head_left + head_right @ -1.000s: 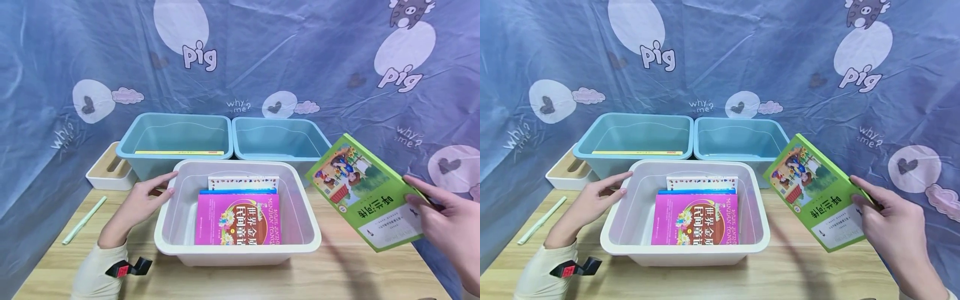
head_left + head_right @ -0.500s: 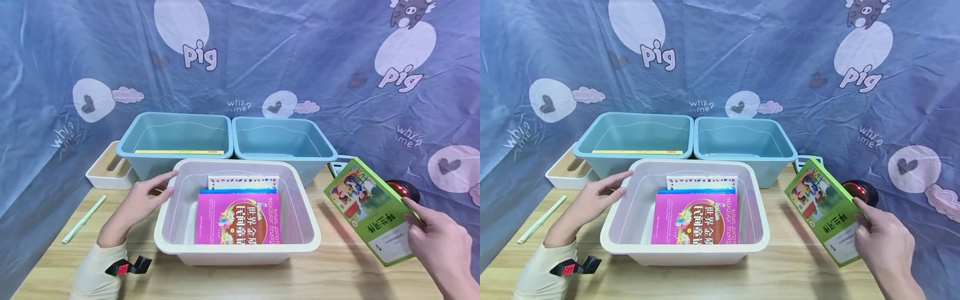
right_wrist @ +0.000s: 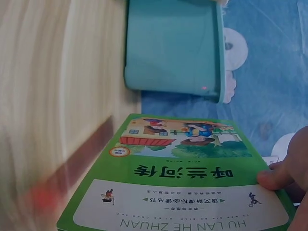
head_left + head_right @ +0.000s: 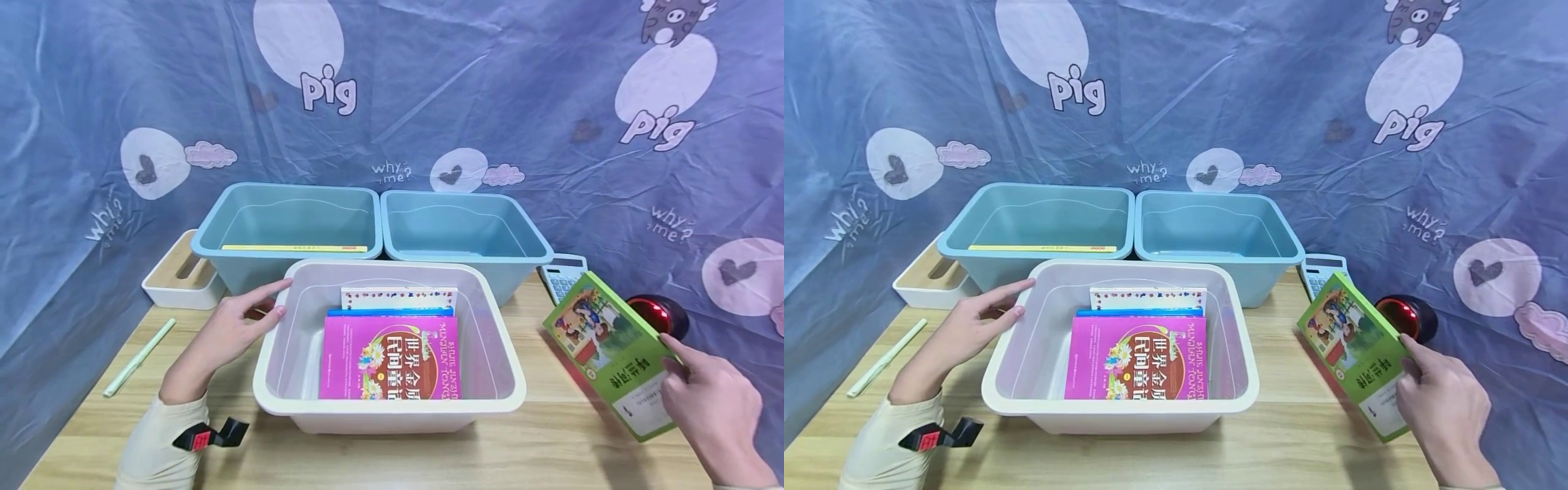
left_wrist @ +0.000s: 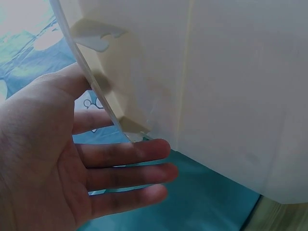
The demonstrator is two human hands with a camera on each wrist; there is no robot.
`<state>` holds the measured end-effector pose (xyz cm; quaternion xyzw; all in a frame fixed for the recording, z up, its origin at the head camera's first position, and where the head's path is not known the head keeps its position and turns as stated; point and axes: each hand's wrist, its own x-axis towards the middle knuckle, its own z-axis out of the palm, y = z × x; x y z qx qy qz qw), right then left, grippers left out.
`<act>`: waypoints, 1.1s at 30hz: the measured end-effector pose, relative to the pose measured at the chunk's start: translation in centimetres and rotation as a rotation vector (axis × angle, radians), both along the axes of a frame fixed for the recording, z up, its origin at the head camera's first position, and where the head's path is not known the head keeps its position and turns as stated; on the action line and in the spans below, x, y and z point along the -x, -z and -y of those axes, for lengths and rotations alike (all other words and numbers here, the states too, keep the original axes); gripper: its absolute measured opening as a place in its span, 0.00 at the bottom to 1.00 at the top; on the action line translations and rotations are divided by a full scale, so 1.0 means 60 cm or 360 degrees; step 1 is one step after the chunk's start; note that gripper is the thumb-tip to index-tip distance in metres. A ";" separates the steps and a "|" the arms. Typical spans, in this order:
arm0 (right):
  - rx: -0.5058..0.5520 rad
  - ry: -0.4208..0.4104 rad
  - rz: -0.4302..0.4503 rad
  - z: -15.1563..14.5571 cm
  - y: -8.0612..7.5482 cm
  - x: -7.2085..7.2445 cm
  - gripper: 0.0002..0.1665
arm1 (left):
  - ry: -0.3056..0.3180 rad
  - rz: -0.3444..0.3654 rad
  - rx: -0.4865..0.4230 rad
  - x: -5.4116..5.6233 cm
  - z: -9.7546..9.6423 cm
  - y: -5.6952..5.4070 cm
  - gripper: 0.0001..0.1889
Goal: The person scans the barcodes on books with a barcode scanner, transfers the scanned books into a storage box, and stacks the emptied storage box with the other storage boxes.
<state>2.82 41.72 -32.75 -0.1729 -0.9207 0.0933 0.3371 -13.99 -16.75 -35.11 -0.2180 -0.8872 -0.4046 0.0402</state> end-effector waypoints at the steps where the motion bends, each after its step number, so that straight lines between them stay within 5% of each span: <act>1: 0.0007 0.0017 0.0015 -0.002 0.002 -0.001 0.21 | 0.0000 0.0001 0.0001 0.000 0.000 0.000 0.25; 14: 0.0055 0.0132 0.0174 -0.036 0.024 -0.013 0.23 | -0.0001 0.0010 0.0007 0.001 0.000 0.002 0.26; 25: -0.0039 0.0103 -0.0070 -0.041 0.050 -0.012 0.20 | -0.0010 0.0013 0.0010 -0.001 0.000 0.003 0.26; 33: -0.0041 0.0098 -0.0110 -0.038 0.054 -0.012 0.20 | 0.0003 -0.0003 -0.0014 -0.004 -0.001 -0.002 0.25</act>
